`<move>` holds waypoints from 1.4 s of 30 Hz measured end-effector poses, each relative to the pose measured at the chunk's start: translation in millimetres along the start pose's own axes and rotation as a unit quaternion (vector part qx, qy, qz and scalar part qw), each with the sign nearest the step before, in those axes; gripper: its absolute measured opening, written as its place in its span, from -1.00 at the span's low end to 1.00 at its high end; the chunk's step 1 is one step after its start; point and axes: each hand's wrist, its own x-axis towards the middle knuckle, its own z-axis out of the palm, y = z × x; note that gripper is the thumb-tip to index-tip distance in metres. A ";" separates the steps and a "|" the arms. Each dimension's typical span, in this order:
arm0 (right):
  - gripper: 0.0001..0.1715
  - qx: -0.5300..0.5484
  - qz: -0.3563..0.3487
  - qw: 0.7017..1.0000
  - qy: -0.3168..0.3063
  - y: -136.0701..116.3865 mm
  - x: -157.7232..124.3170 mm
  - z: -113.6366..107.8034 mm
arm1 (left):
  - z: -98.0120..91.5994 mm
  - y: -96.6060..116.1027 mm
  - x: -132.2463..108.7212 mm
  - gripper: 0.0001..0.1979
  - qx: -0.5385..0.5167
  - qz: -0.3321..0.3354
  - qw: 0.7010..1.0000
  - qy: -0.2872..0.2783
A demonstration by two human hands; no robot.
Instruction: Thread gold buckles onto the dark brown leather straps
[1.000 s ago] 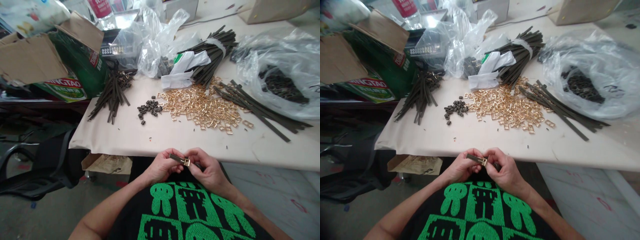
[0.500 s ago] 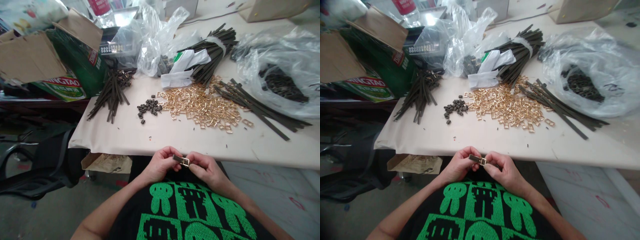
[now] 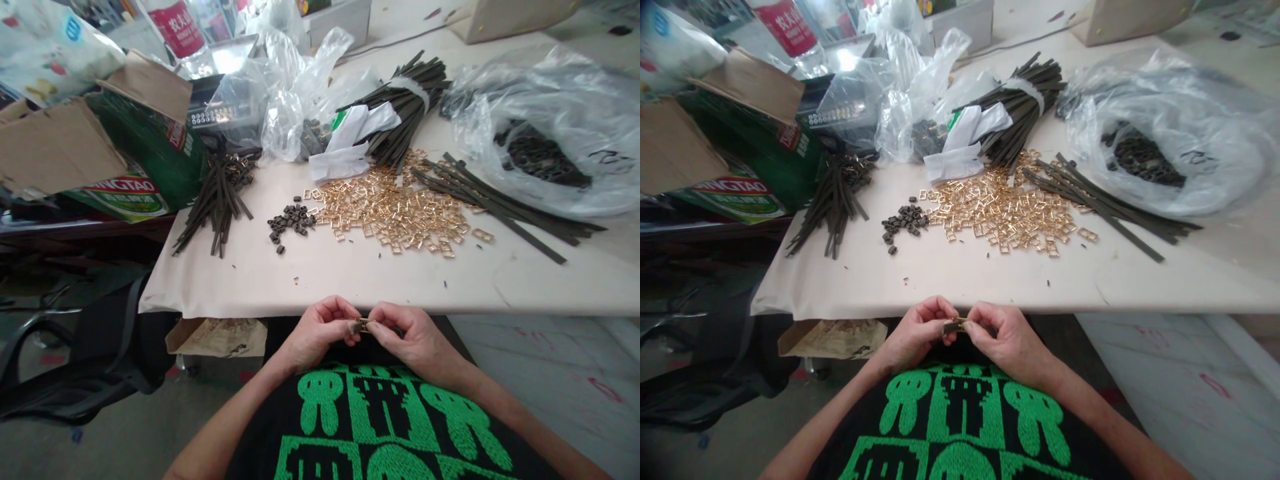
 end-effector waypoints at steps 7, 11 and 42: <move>-0.72 -0.040 -0.013 0.999 0.001 -0.6 -3.0 0.8 | -0.2 0.9 0.1 -0.72 0.053 -0.014 0.998 -0.005; -0.70 -0.076 -0.022 0.997 0.005 -5.7 -4.9 -1.7 | 2.0 4.6 -2.4 -0.74 0.121 -0.035 0.992 -0.017; -0.65 -0.264 -0.341 0.899 0.077 -28.9 48.2 -28.3 | 2.5 5.6 9.2 -0.85 0.063 0.182 0.971 0.139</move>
